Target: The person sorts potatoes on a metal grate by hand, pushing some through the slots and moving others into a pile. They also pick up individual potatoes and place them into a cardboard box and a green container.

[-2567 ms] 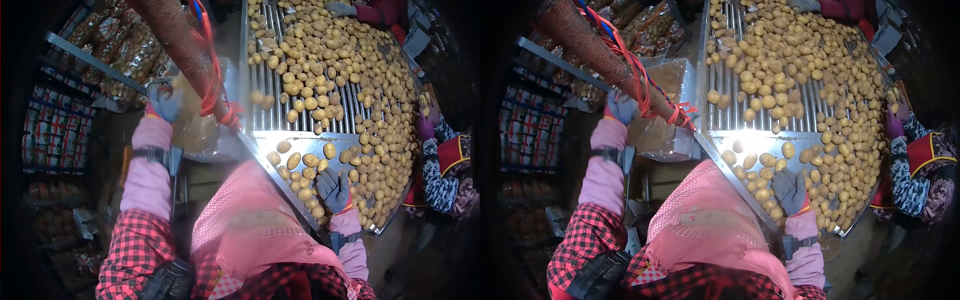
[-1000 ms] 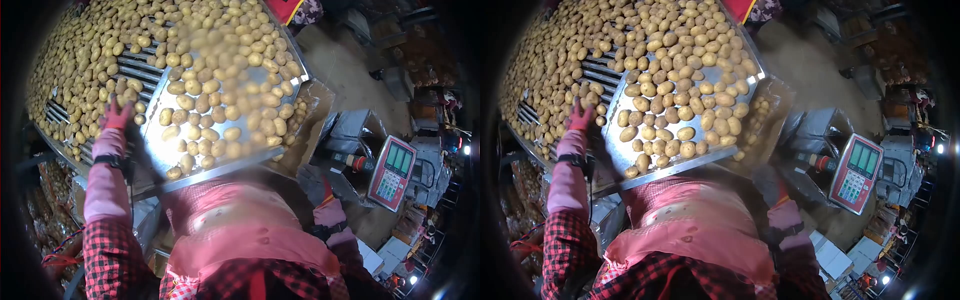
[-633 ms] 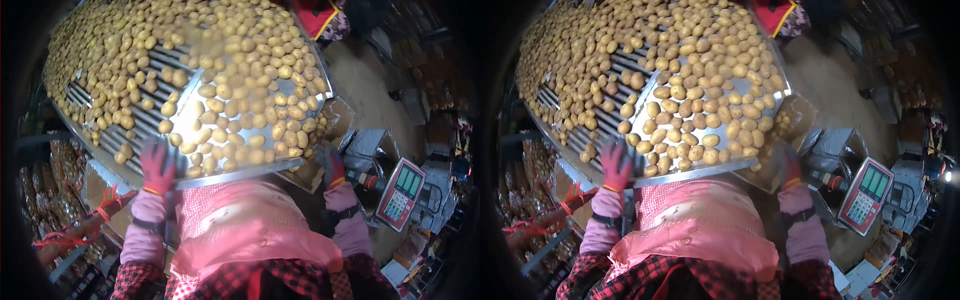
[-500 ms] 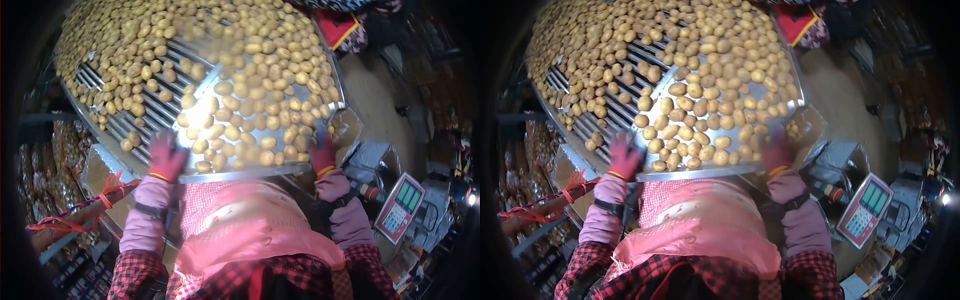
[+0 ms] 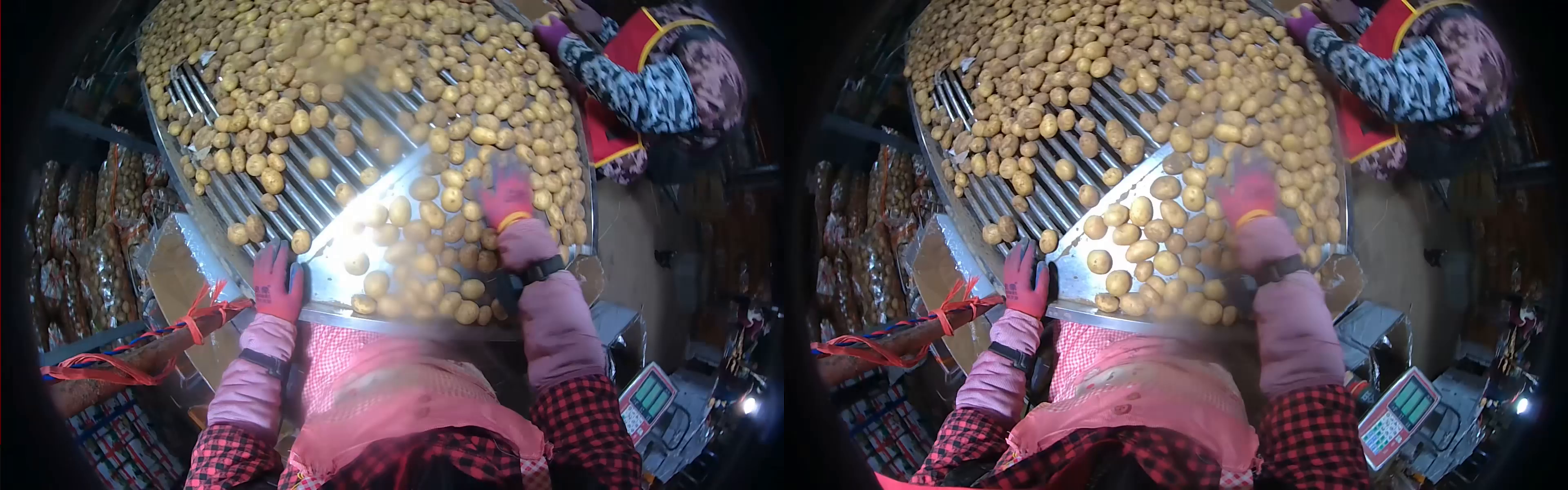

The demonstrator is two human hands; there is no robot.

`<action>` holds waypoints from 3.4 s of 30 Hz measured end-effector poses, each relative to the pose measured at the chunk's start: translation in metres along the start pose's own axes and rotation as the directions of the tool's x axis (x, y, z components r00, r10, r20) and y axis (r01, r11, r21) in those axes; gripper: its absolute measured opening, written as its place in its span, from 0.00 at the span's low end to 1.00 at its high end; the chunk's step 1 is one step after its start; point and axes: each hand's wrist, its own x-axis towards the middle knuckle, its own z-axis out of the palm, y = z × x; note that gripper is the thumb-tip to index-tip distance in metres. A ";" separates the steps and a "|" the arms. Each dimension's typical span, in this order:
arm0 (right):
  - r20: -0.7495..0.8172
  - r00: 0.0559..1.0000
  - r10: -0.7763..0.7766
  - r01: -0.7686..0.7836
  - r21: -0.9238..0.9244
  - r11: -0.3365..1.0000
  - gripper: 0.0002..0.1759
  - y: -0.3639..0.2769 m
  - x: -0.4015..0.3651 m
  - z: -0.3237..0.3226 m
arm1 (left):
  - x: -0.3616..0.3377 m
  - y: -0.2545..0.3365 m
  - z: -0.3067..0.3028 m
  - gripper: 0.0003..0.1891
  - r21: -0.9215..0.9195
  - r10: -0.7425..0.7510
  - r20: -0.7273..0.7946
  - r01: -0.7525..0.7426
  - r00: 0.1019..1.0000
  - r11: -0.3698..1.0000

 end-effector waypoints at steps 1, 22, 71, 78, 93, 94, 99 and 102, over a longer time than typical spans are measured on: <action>0.119 0.992 -0.047 0.042 0.037 0.998 0.51 -0.012 0.002 0.015 | -0.001 -0.001 -0.002 0.27 0.016 -0.009 0.003 0.009 1.000 1.000; 0.400 0.914 0.064 -0.273 0.490 0.828 0.49 -0.113 0.028 -0.031 | 0.021 0.041 -0.014 0.29 -0.226 0.068 0.010 -0.064 0.998 0.972; 0.326 0.738 0.591 -0.675 0.360 0.644 0.38 0.099 -0.318 -0.079 | 0.084 0.186 0.061 0.38 -0.048 0.705 0.548 -0.825 0.449 0.563; -0.015 0.990 0.137 -0.128 0.279 0.952 0.39 0.069 -0.218 -0.040 | 0.127 0.114 0.053 0.37 0.270 0.388 0.199 -0.431 0.900 0.861; 0.660 0.588 0.468 -0.677 0.085 0.731 0.47 0.039 -0.248 -0.053 | 0.030 0.113 0.047 0.35 0.006 0.383 0.452 -0.432 0.806 0.902; 0.650 0.612 0.451 -0.654 0.095 0.750 0.48 0.040 -0.250 -0.054 | 0.038 0.122 0.050 0.36 -0.026 0.407 0.420 -0.437 0.811 0.899; 0.642 0.597 0.482 -0.670 0.069 0.739 0.52 0.031 -0.239 -0.047 | 0.057 0.181 0.050 0.36 -0.214 0.509 0.283 -0.464 0.813 0.860; 0.580 0.644 0.499 -0.707 0.201 0.678 0.52 0.027 -0.233 -0.031 | 0.059 0.201 0.040 0.33 -0.370 0.551 0.312 -0.434 0.774 0.821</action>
